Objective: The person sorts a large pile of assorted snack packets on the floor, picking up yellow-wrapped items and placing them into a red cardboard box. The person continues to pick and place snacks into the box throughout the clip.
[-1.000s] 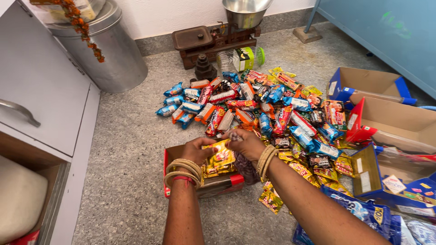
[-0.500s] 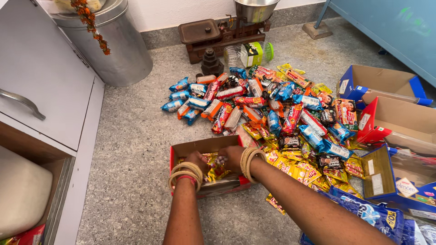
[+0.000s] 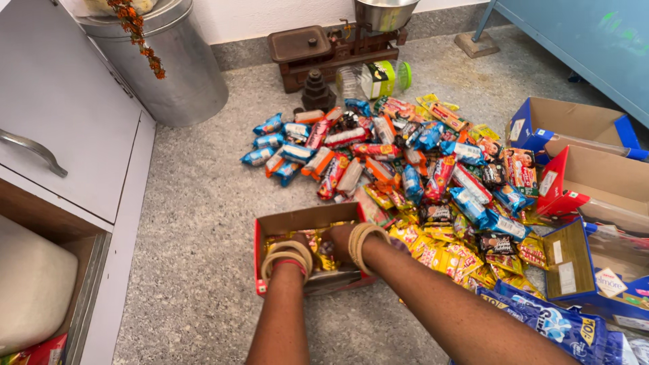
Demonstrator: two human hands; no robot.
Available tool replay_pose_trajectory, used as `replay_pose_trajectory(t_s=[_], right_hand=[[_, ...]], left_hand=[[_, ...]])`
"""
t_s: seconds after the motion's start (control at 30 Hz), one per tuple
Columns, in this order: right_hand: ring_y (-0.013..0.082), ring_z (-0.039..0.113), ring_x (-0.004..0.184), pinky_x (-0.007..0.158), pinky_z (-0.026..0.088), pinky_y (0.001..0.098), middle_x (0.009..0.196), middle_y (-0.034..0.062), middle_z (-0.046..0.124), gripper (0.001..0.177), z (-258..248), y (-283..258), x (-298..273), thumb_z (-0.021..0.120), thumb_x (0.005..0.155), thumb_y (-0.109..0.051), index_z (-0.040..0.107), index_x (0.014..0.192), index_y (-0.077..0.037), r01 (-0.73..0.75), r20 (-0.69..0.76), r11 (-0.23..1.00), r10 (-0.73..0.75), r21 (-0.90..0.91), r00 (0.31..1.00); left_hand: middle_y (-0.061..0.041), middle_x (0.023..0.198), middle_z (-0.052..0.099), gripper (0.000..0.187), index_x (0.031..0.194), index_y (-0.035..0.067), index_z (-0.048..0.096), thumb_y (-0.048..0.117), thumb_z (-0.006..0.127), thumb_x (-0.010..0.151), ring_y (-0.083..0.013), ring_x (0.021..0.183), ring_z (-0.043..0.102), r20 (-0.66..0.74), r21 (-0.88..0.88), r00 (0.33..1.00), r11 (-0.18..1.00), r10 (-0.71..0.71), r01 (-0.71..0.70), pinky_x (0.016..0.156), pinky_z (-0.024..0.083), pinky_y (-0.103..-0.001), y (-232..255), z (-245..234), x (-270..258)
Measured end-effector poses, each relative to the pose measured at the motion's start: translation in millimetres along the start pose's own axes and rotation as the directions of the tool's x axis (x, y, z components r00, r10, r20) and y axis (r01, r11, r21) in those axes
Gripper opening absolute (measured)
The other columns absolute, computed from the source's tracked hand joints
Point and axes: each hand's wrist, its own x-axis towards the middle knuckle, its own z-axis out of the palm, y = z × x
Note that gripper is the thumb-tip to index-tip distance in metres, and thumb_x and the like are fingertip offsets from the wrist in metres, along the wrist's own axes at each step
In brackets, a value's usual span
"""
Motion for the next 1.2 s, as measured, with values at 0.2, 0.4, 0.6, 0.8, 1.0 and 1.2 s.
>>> replay_pose_trajectory(t_s=[0.2, 0.4, 0.6, 0.8, 1.0, 1.2], right_hand=[[0.0327, 0.066, 0.12, 0.101, 0.053, 0.0453, 0.131, 0.0117, 0.069, 0.057, 7, 0, 10, 0.068, 0.082, -0.013, 0.064, 0.137, -0.026, 0.012, 0.047, 0.998, -0.009, -0.054, 0.999], [0.0322, 0.066, 0.119, 0.103, 0.051, 0.0456, 0.13, 0.0093, 0.069, 0.041, -1, -3, 7, 0.066, 0.091, -0.021, 0.067, 0.132, -0.022, 0.007, 0.19, 0.994, 0.015, -0.113, 0.982], [0.0346, 0.067, 0.118, 0.099, 0.055, 0.0453, 0.133, 0.016, 0.064, 0.044, 6, -5, 11, 0.071, 0.087, -0.009, 0.068, 0.13, -0.015, -0.072, -0.039, 0.992, 0.068, -0.106, 0.997], [0.029, 0.068, 0.117, 0.101, 0.053, 0.0415, 0.129, 0.0076, 0.071, 0.041, 11, -5, 13, 0.067, 0.088, -0.01, 0.069, 0.127, -0.02, 0.122, 0.1, 0.993, -0.122, 0.005, 0.988], [0.0303, 0.067, 0.116, 0.1, 0.052, 0.0434, 0.128, 0.0065, 0.069, 0.05, 1, -7, 10, 0.065, 0.086, -0.004, 0.067, 0.131, -0.026, 0.144, 0.212, 0.985, -0.122, -0.093, 0.97], [0.0318, 0.071, 0.109, 0.094, 0.056, 0.0408, 0.116, 0.0149, 0.073, 0.036, -15, 6, 5, 0.065, 0.087, -0.01, 0.071, 0.122, -0.015, 0.136, -0.015, 0.991, -0.137, -0.014, 0.991]], left_hand=[[-0.017, 0.106, 0.069, 0.02, 0.103, 0.01, 0.064, 0.007, 0.074, 0.085, -0.0329, 0.102, 0.068, 0.02, 0.103, 1.0, 0.995, 0.004, -0.006, 0.089, 0.055, -0.046, 4, 1, 5], [-0.018, 0.111, 0.069, 0.022, 0.108, 0.009, 0.065, 0.008, 0.073, 0.087, -0.0332, 0.106, 0.068, 0.032, 0.171, 0.999, 0.985, 0.009, -0.014, 0.091, 0.055, -0.046, 10, 0, 8], [-0.018, 0.116, 0.068, 0.024, 0.113, 0.009, 0.067, 0.01, 0.071, 0.089, -0.0336, 0.11, 0.067, 0.053, 0.216, 0.999, 0.976, 0.011, -0.022, 0.092, 0.055, -0.047, 13, -2, 2], [-0.019, 0.122, 0.068, 0.026, 0.118, 0.008, 0.068, 0.011, 0.07, 0.091, -0.034, 0.115, 0.067, 0.065, 0.251, 0.998, 0.967, 0.027, -0.042, 0.093, 0.055, -0.047, 18, -6, -4], [-0.019, 0.127, 0.067, 0.029, 0.122, 0.008, 0.07, 0.012, 0.069, 0.093, -0.0343, 0.119, 0.066, 0.067, 0.274, 0.996, 0.96, 0.05, -0.067, 0.094, 0.056, -0.047, 24, -14, -10], [-0.019, 0.124, 0.071, 0.028, 0.119, 0.008, 0.074, 0.012, 0.072, 0.091, -0.0334, 0.117, 0.069, 0.054, 0.247, 0.996, 0.965, 0.073, -0.084, 0.092, 0.058, -0.045, 44, -42, -28]])
